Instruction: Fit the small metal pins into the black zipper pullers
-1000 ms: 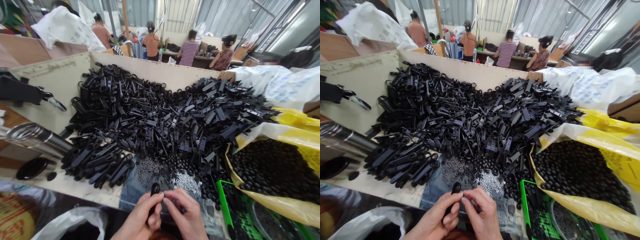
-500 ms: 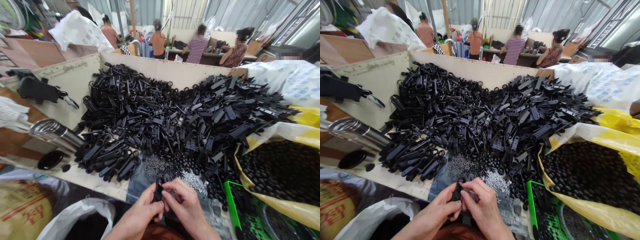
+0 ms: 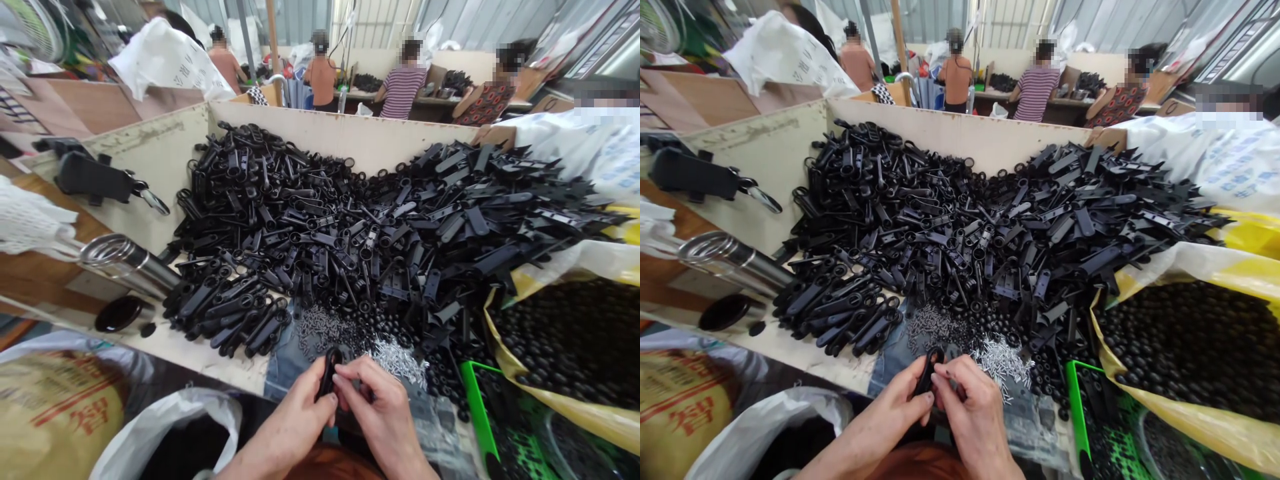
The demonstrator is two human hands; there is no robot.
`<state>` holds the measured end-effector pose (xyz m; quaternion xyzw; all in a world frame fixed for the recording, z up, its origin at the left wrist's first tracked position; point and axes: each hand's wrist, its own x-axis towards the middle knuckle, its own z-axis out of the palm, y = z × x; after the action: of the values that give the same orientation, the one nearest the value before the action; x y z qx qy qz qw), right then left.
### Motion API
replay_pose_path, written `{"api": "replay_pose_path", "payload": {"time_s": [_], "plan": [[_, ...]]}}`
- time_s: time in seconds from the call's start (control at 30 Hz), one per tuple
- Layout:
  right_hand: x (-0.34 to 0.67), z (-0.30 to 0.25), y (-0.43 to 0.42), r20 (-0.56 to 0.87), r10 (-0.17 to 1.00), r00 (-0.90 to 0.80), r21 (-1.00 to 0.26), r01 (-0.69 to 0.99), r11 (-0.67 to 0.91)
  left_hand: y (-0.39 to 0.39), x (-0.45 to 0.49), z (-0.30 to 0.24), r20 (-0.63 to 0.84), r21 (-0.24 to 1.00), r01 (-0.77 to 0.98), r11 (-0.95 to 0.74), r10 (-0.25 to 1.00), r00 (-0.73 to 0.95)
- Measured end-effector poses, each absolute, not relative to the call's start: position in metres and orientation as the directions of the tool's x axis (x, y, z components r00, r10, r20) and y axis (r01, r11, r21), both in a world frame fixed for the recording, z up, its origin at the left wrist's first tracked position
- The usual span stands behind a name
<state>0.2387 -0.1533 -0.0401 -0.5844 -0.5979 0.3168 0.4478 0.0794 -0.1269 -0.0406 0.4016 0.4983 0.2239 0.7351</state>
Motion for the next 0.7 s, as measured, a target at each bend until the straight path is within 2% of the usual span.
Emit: {"api": "replay_pose_path", "payload": {"time_s": [0.13,0.37,0.53,0.7], "plan": [[0.238,-0.04,-0.153,0.121,0.984,0.134,-0.932,0.356,0.066,-0.125,0.079,-0.043,-0.579,0.796,0.102,0.596,0.703,0.412],[0.24,-0.039,-0.15,0.072,0.99,0.121,-0.947,0.32,0.03,-0.123,0.08,-0.042,-0.612,0.775,0.135,0.618,0.678,0.408],[0.244,-0.039,-0.15,0.071,0.994,0.08,-0.922,0.386,0.035,-0.12,0.082,-0.035,-0.569,0.799,0.119,0.589,0.677,0.466],[0.244,-0.038,-0.149,0.071,0.996,0.063,-0.904,0.427,0.038,-0.125,0.079,-0.046,-0.573,0.811,0.163,0.561,0.711,0.408]]}}
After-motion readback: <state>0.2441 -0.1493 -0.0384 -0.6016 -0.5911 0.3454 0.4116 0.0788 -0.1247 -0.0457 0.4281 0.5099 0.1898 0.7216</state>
